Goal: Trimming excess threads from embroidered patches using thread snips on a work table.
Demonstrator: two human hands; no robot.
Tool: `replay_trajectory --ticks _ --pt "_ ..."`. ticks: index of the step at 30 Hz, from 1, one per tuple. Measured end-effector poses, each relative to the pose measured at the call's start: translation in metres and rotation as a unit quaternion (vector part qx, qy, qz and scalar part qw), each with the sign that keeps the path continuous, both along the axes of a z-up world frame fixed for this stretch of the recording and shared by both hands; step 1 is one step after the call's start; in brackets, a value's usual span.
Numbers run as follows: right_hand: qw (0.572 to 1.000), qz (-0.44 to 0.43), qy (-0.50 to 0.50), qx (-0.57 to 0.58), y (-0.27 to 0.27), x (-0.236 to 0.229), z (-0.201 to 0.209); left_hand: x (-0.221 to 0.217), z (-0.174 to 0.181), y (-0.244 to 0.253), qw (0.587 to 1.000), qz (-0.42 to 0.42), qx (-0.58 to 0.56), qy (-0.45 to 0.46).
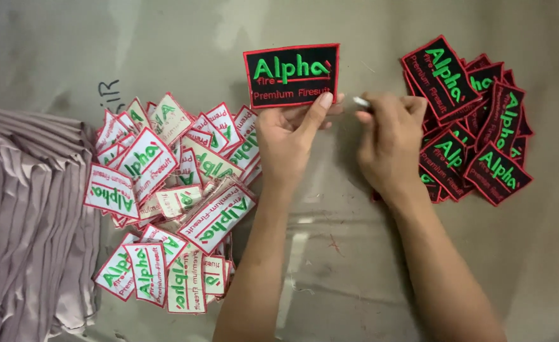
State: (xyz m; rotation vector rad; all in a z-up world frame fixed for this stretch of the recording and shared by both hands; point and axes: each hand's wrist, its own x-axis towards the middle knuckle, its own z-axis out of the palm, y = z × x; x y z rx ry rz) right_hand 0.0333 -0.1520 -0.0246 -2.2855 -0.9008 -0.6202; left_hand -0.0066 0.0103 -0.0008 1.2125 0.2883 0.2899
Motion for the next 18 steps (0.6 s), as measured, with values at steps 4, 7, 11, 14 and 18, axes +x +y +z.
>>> replay_trajectory --ticks 4,7,11,14,18 --pt "0.995 -0.024 0.065 0.077 -0.001 0.0 0.009 0.0 0.0 -0.001 0.999 0.019 0.017 -0.026" --pt "0.988 -0.03 0.096 0.118 -0.002 -0.001 0.009 0.0 -0.001 0.002 0.998 0.028 0.047 -0.007" --pt "0.993 -0.044 0.085 0.064 0.008 -0.007 0.017 -0.001 -0.014 0.004 0.994 0.043 0.099 0.011" --pt "0.993 -0.043 0.092 0.063 0.009 -0.008 0.021 0.0 -0.009 0.005 0.993 0.048 0.104 0.006" --pt "0.997 -0.027 0.061 0.042 0.012 -0.004 0.016 0.0 -0.024 0.003 0.992 0.05 0.12 -0.004"
